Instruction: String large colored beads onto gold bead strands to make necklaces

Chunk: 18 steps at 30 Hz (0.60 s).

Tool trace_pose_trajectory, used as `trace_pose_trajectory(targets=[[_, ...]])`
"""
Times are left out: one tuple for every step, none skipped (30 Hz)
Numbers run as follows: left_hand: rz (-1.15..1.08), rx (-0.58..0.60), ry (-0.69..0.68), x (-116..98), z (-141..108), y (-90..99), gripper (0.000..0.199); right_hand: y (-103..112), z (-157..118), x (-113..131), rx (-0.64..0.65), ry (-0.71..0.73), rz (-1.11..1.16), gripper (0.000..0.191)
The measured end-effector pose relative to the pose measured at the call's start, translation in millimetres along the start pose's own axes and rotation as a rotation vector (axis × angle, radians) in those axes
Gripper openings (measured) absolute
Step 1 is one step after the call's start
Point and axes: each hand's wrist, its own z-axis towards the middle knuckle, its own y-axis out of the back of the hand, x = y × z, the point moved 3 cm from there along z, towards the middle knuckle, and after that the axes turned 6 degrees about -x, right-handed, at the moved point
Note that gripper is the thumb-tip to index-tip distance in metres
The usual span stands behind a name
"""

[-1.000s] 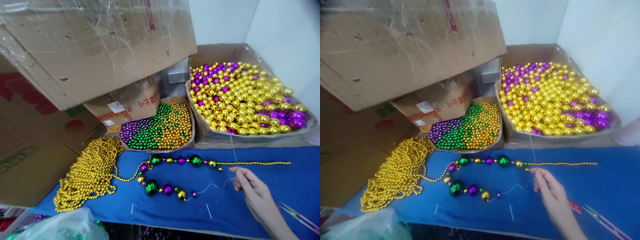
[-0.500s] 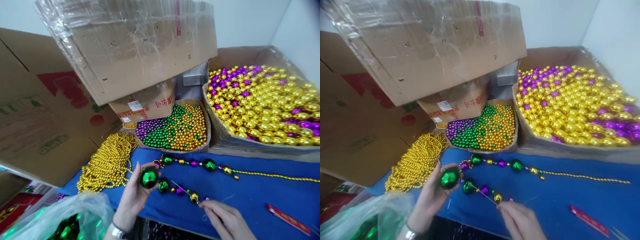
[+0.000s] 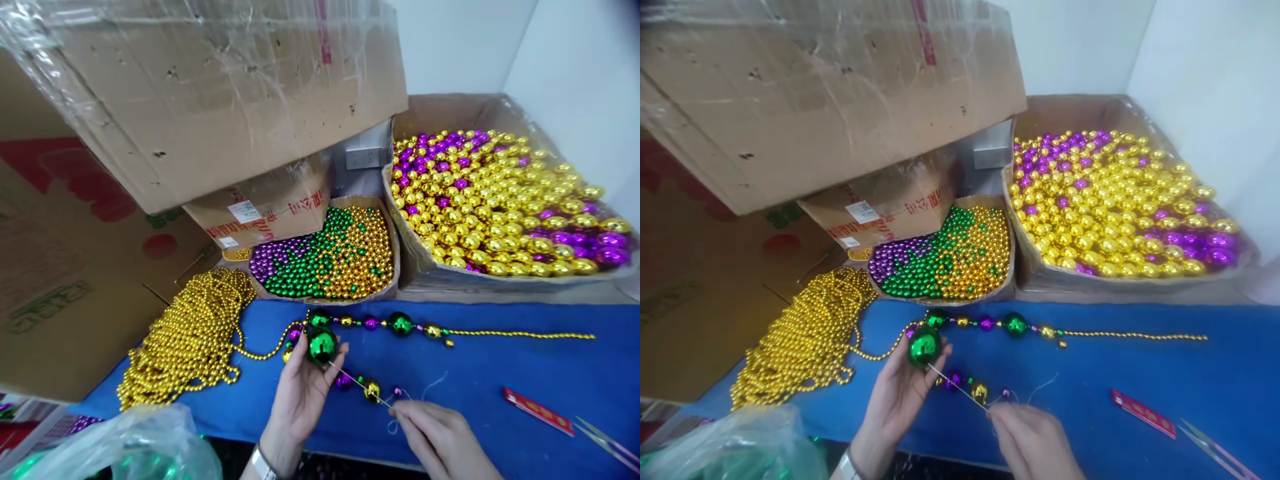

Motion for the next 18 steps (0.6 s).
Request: trace_pose_trajectory(targets=[[-0.009, -0.014, -0.006, 1, 0, -0.6, 0.024, 0, 0, 0, -0.003, 0.007, -0.012, 0.025], [-0.016, -0.025, -0.011, 1, 1, -1.1, 0.024, 0, 0, 1, -0.011, 0.01, -0.021, 0.025], [-0.021, -0.034, -0.012, 2, 1, -1.4, 0.024, 0, 1, 1, -0.025, 0.009, -0.027, 0.026], [-0.023, -0.04, -0.01, 2, 1, -1.5, 0.024, 1, 1, 2, -0.043, 0.009, -0.031, 0.026], [-0.024, -0.044, -0.007, 3, 1, -1.5, 0.023, 3, 2, 2, -0.062, 0.009, -0.033, 0.026], [-0.024, -0.047, -0.006, 3, 1, -1.4, 0.023, 4, 2, 2, -0.083, 0.01, -0.034, 0.026], [-0.023, -0.047, -0.01, 5, 0, -1.4, 0.022, 4, 3, 3, -0.096, 0.012, -0.034, 0.027], [-0.019, -0.046, -0.022, 6, -1, -1.4, 0.021, 4, 3, 3, -0.106, 0.015, -0.034, 0.028], [-0.011, -0.035, -0.042, 8, -2, -1.9, 0.02, 4, 3, 3, -0.11, 0.017, -0.034, 0.03], [0.005, -0.012, -0.069, 11, -3, -2.9, 0.021, 3, 3, 3, -0.11, 0.019, -0.033, 0.031], [0.029, 0.021, -0.101, 13, -5, -4.4, 0.024, 1, 3, 3, -0.112, 0.02, -0.033, 0.032], [0.059, 0.062, -0.128, 17, -7, -6.4, 0.027, 0, 3, 3, -0.113, 0.02, -0.035, 0.033], [0.092, 0.107, -0.147, 20, -10, -8.7, 0.03, -2, 3, 3, -0.12, 0.019, -0.037, 0.034], [0.12, 0.148, -0.156, 24, -12, -10.8, 0.033, -2, 3, 3, -0.129, 0.015, -0.04, 0.034], [0.14, 0.178, -0.154, 27, -14, -12.5, 0.034, -3, 4, 3, -0.136, 0.01, -0.041, 0.034], [0.149, 0.194, -0.145, 30, -15, -13.7, 0.034, -3, 4, 3, -0.143, 0.004, -0.039, 0.034], [0.147, 0.202, -0.133, 32, -16, -14.4, 0.033, -3, 4, 4, -0.146, -0.002, -0.035, 0.033], [0.142, 0.204, -0.121, 35, -17, -14.8, 0.031, -3, 5, 4, -0.149, -0.004, -0.028, 0.033]])
